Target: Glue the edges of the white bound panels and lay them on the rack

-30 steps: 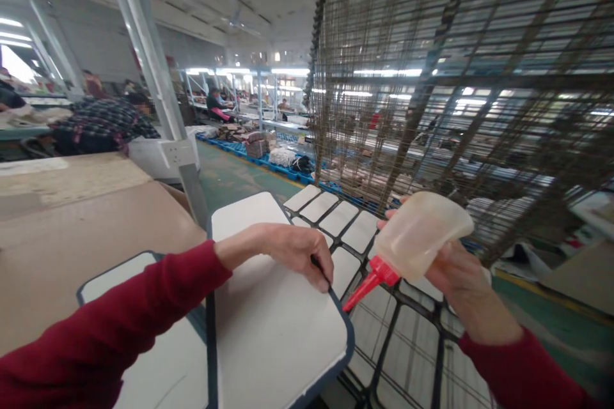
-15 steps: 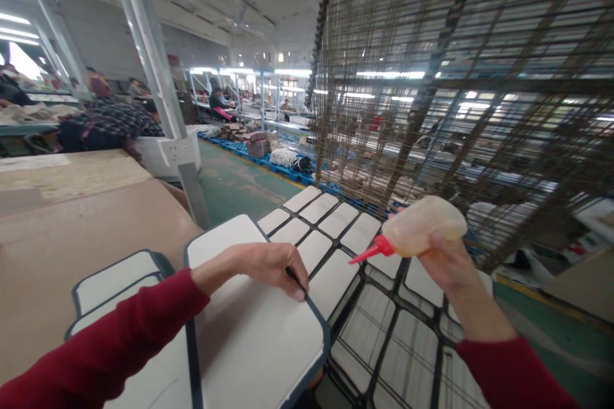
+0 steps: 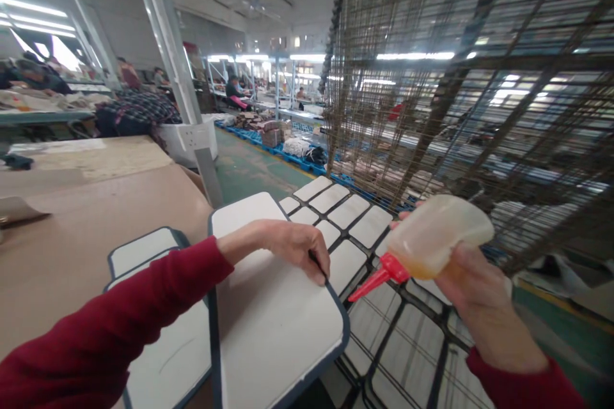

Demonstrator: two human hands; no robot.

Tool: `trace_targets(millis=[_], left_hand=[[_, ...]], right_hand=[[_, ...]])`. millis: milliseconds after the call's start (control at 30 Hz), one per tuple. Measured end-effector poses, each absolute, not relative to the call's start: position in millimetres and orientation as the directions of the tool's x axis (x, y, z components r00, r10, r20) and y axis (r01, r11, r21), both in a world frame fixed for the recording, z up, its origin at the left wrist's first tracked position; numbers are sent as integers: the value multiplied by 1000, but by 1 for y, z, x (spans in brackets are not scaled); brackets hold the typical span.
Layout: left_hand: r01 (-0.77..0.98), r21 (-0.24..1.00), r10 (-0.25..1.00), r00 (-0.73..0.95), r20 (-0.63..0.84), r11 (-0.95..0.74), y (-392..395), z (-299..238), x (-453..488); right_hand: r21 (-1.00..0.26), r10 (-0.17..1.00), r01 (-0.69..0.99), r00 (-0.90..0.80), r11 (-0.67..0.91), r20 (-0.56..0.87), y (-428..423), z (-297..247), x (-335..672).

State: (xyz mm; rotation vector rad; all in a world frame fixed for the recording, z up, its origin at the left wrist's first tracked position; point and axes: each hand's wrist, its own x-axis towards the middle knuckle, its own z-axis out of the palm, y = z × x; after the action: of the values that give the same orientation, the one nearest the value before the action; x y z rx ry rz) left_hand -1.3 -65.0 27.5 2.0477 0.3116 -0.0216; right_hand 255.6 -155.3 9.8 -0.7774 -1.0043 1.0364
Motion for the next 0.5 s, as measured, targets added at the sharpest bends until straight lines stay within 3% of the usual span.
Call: trace_targets(millis=[500], left_hand=[[238,876,190,967,-171,-420,-78,46,13]], right_hand=[[-890,952,-346,42,298,303,-143,-2,255]])
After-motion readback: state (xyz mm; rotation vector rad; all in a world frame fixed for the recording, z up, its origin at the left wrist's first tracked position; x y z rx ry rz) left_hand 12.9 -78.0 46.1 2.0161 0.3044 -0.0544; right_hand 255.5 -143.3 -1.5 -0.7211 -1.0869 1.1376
